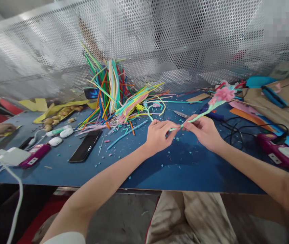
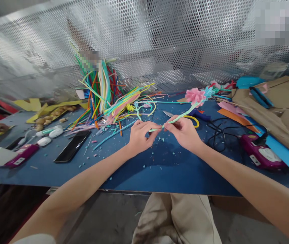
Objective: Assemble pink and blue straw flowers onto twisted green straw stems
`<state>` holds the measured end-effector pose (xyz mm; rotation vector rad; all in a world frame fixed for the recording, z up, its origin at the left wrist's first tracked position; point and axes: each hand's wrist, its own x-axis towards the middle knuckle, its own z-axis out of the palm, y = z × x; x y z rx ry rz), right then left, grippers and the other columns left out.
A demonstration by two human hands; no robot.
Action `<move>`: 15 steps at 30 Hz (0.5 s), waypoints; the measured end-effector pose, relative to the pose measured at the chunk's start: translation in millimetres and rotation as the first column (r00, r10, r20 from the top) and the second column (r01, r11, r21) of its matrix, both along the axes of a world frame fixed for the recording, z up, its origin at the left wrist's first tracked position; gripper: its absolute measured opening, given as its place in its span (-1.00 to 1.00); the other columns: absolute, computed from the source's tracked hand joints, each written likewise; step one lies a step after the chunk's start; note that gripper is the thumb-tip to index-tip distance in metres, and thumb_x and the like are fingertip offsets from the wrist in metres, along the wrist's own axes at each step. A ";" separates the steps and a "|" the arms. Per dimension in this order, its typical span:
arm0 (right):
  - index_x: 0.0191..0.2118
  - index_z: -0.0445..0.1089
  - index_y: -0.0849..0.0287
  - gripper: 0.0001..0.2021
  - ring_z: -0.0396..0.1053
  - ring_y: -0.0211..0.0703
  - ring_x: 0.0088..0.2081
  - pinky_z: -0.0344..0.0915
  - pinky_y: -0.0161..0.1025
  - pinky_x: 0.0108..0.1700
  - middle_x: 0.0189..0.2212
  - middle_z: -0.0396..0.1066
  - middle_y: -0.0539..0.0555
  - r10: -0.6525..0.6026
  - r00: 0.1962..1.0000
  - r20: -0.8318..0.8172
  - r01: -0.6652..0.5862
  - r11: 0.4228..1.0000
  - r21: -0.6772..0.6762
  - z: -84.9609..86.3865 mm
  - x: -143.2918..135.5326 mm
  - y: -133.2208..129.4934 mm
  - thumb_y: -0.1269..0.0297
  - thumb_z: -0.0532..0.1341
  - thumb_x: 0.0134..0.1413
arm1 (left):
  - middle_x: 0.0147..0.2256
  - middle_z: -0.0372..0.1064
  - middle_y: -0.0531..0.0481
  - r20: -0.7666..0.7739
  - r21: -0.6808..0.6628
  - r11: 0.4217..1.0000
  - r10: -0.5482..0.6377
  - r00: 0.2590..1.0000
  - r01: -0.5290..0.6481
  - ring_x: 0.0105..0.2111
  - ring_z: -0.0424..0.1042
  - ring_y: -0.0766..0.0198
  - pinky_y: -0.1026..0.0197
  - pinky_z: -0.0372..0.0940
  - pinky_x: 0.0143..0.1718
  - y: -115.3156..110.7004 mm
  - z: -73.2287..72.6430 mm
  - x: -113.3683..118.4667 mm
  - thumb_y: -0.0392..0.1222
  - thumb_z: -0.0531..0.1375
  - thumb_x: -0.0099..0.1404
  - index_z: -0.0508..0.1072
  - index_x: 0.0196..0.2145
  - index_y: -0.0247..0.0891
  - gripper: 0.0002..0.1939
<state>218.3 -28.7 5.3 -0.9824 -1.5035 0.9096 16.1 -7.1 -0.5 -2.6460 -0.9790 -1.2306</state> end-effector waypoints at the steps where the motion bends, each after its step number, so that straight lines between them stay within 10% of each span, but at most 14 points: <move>1: -0.35 0.44 0.16 -0.79 0.44 -0.18 -0.39 0.36 -0.20 -0.31 -0.46 0.50 0.05 -0.005 0.999 0.033 0.005 1.000 0.017 0.9 0.9 0.0 0.13 0.31 0.16 | -0.23 0.61 0.05 0.010 -0.025 1.000 0.000 1.000 0.001 -0.40 0.49 0.36 0.14 0.11 -0.22 -0.9 0.5 0.7 -0.12 0.16 0.44 0.56 -0.19 -0.15 -0.83; 7: -0.35 0.46 0.18 -0.79 0.46 -0.16 -0.39 0.38 -0.20 -0.33 -0.45 0.51 0.07 -0.004 0.989 0.145 -0.008 0.997 0.078 2.3 3.6 -0.1 0.14 0.28 0.20 | -0.37 0.58 0.03 0.132 -0.291 0.955 -0.022 0.991 0.059 -0.44 0.47 0.32 0.19 0.22 -0.24 -3.9 6.1 0.5 -0.05 0.20 0.40 0.58 -0.22 -0.18 -0.80; 15: -0.33 0.48 0.16 -0.80 0.46 -0.12 -0.35 0.36 -0.17 -0.32 -0.40 0.50 0.08 -0.016 0.980 0.196 -0.011 0.991 0.133 -5.6 7.7 4.9 0.14 0.26 0.22 | -0.36 0.57 -0.02 0.344 -0.629 0.737 -0.020 0.939 0.246 -0.48 0.36 0.37 0.30 0.19 -0.43 -4.8 8.0 3.5 0.03 0.22 0.36 0.57 -0.24 -0.27 -0.71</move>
